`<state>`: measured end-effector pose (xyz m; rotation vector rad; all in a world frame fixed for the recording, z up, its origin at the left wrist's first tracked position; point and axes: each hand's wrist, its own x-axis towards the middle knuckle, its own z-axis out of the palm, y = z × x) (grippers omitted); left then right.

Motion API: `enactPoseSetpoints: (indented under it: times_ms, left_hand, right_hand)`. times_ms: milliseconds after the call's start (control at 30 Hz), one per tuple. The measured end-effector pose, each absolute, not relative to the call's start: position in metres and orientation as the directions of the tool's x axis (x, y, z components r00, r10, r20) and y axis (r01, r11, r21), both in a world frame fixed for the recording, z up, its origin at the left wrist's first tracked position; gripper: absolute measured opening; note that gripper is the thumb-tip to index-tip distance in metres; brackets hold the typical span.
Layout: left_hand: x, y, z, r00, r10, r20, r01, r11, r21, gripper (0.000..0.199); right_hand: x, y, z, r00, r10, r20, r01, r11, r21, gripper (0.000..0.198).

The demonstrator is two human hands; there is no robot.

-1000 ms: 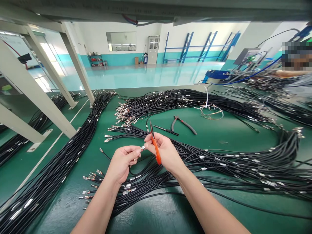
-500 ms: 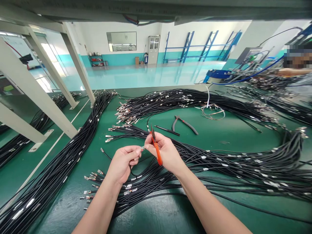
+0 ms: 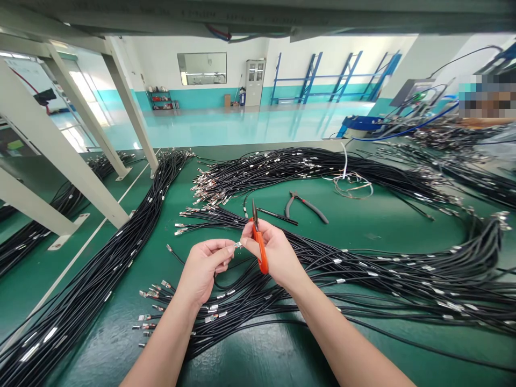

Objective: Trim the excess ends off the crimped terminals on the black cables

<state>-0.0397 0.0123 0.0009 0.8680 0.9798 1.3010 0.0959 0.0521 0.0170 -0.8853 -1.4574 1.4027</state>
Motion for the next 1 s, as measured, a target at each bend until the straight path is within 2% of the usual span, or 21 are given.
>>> enactPoseSetpoints:
  times_ms: [233, 467, 767, 1000]
  left_hand:
    - [-0.0385, 0.0119, 0.0022, -0.024, 0.995, -0.095, -0.316, 0.083, 0.945, 0.014]
    - [-0.0372, 0.0101, 0.0036, -0.115, 0.988, -0.1, -0.202, 0.075, 0.977, 0.019]
    - [-0.0388, 0.0101, 0.0066, 0.037, 0.996, -0.077, -0.343, 0.085, 0.935, 0.015]
    - [-0.0415, 0.0084, 0.0096, 0.086, 0.992, -0.088, -0.345, 0.113, 0.932, 0.016]
  right_hand:
    - [0.0971, 0.0526, 0.0156, -0.365, 0.909, 0.2, -0.019, 0.208, -0.978, 0.007]
    - [0.0983, 0.051, 0.0181, -0.379, 0.901, 0.213, -0.005, 0.228, -0.974, 0.007]
    - [0.0962, 0.0489, 0.0215, -0.358, 0.919, 0.165, -0.109, 0.134, -0.985, 0.008]
    - [0.0982, 0.0504, 0.0211, -0.374, 0.91, 0.177, -0.129, 0.138, -0.982, 0.011]
